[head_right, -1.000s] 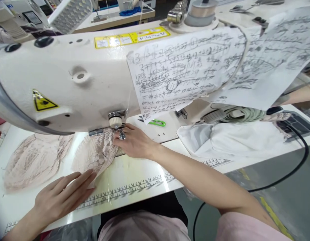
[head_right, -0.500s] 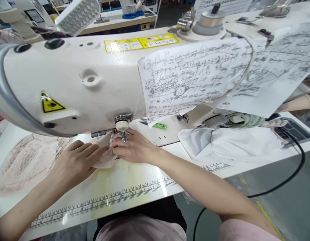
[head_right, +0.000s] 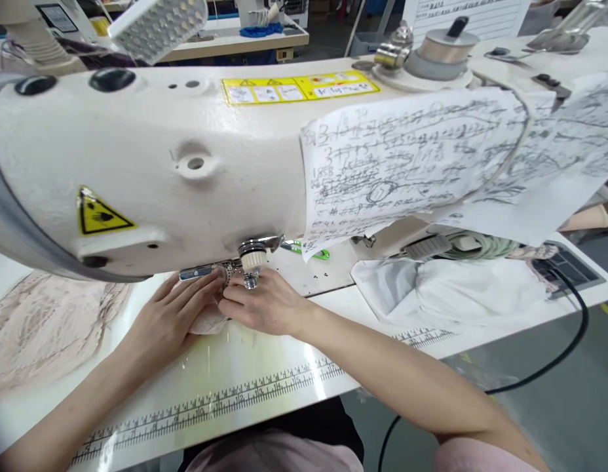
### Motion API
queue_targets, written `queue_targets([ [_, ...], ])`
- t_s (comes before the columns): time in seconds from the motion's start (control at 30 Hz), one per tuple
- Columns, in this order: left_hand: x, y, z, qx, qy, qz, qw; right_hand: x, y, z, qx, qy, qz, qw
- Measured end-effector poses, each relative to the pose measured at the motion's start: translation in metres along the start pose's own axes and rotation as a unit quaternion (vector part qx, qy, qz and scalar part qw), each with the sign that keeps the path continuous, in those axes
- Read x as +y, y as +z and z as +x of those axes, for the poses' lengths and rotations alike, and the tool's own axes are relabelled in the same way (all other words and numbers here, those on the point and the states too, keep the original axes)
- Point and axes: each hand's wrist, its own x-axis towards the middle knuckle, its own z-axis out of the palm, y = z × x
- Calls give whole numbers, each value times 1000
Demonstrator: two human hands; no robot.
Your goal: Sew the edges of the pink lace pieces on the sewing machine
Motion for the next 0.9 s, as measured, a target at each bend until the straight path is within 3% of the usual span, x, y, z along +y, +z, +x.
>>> queue_targets([
  [0.1, -1, 8, -3, -18, 3, -7, 1000, 1, 4, 2, 66, -31, -21, 997],
  [0.3, -11, 7, -4, -6, 25, -25, 999, -3, 14, 1, 3, -39, 56, 998],
  [0.53, -21, 9, -8, -31, 18, -52, 998, -7, 13, 3, -5, -41, 55, 998],
  [0.9, -20, 9, -8, -62, -19, -49, 997, -5, 15, 3, -3, -37, 56, 998],
])
